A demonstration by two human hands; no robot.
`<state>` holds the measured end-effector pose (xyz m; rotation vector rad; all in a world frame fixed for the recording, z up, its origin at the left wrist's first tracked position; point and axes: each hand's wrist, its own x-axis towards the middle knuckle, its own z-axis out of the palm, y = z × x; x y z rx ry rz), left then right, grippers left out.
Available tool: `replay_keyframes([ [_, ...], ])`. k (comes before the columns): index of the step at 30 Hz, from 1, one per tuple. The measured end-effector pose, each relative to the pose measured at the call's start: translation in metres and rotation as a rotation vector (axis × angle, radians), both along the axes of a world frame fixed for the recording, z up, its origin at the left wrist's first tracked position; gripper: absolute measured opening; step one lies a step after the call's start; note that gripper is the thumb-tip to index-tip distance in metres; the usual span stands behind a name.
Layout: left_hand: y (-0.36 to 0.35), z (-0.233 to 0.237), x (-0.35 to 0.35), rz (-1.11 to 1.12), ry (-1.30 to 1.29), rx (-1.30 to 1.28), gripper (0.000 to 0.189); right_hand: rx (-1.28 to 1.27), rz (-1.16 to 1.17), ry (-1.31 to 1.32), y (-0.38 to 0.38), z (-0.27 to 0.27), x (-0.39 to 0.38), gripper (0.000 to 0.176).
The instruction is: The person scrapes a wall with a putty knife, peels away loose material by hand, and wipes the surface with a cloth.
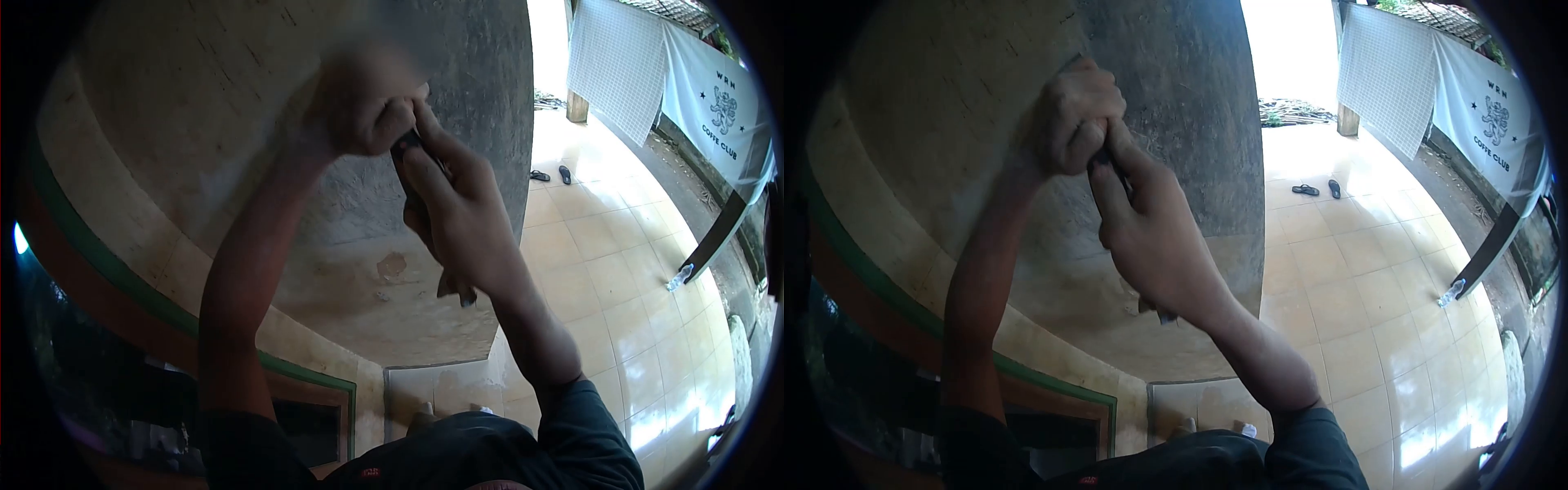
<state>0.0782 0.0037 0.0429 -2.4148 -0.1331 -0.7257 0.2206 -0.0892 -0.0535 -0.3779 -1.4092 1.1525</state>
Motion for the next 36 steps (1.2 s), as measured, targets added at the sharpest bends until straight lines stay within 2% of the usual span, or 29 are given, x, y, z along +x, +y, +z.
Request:
replay_keyframes([
  [3, -0.009, -0.017, -0.005, 0.072, 0.037, -0.067, 0.021, 0.062, -0.087, -0.046, 0.002, -0.015, -0.010, 0.042],
  [5, 0.002, 0.016, -0.006, 0.052, 0.013, 0.025, 0.021, 0.153, -0.164, -0.060, 0.016, -0.002, -0.012, 0.041],
  [6, 0.006, 0.022, -0.006, 0.039, -0.018, 0.089, 0.022, 0.137, -0.165, -0.055, 0.017, 0.007, -0.008, 0.041],
  [9, 0.005, 0.021, -0.006, 0.047, -0.074, 0.047, 0.022, 0.028, -0.012, -0.129, 0.014, 0.022, 0.003, 0.039],
  [13, -0.012, -0.026, -0.007, 0.095, -0.030, -0.029, 0.021, 0.077, -0.149, -0.139, 0.005, -0.022, -0.010, 0.034],
  [14, -0.007, -0.016, -0.008, 0.091, -0.023, -0.023, 0.021, 0.081, -0.153, -0.131, 0.011, -0.023, -0.010, 0.034],
  [16, 0.003, 0.015, -0.008, 0.022, 0.073, 0.159, 0.021, 0.193, -0.206, -0.125, 0.025, -0.001, -0.010, 0.033],
  [19, -0.001, 0.023, -0.006, 0.063, -0.060, 0.047, 0.022, 0.135, -0.134, -0.139, 0.014, 0.015, -0.001, 0.034],
  [20, -0.003, 0.012, -0.007, 0.078, -0.058, 0.038, 0.022, 0.070, -0.100, -0.145, 0.007, 0.013, 0.000, 0.034],
  [22, -0.007, -0.019, -0.009, -0.019, 0.043, 0.002, 0.024, 0.066, -0.113, -0.121, 0.000, -0.025, -0.012, 0.033],
  [23, -0.013, -0.032, -0.013, 0.092, 0.021, -0.069, 0.025, 0.069, -0.143, -0.094, 0.001, -0.035, -0.014, 0.033],
  [24, -0.011, -0.022, -0.013, 0.086, 0.021, -0.052, 0.025, 0.085, -0.150, -0.093, 0.005, -0.028, -0.013, 0.033],
  [26, 0.000, 0.005, -0.014, -0.002, 0.068, 0.074, 0.024, 0.208, -0.163, -0.103, 0.019, -0.011, -0.017, 0.048],
  [27, 0.005, 0.019, -0.012, -0.021, 0.011, 0.140, 0.025, 0.230, -0.153, -0.131, 0.021, 0.007, -0.011, 0.048],
  [30, -0.002, 0.022, -0.012, 0.003, -0.021, 0.052, 0.026, 0.196, -0.095, -0.162, 0.017, 0.016, -0.004, 0.047],
  [33, -0.010, -0.018, -0.017, 0.069, 0.009, -0.011, 0.026, 0.174, -0.168, -0.161, 0.006, -0.015, -0.011, 0.048],
  [34, -0.006, -0.010, -0.017, 0.066, 0.012, -0.005, 0.026, 0.180, -0.172, -0.158, 0.011, -0.012, -0.011, 0.048],
  [36, 0.009, 0.015, -0.017, 0.040, 0.071, 0.204, 0.024, 0.239, -0.235, -0.163, 0.029, 0.001, -0.012, 0.050],
])
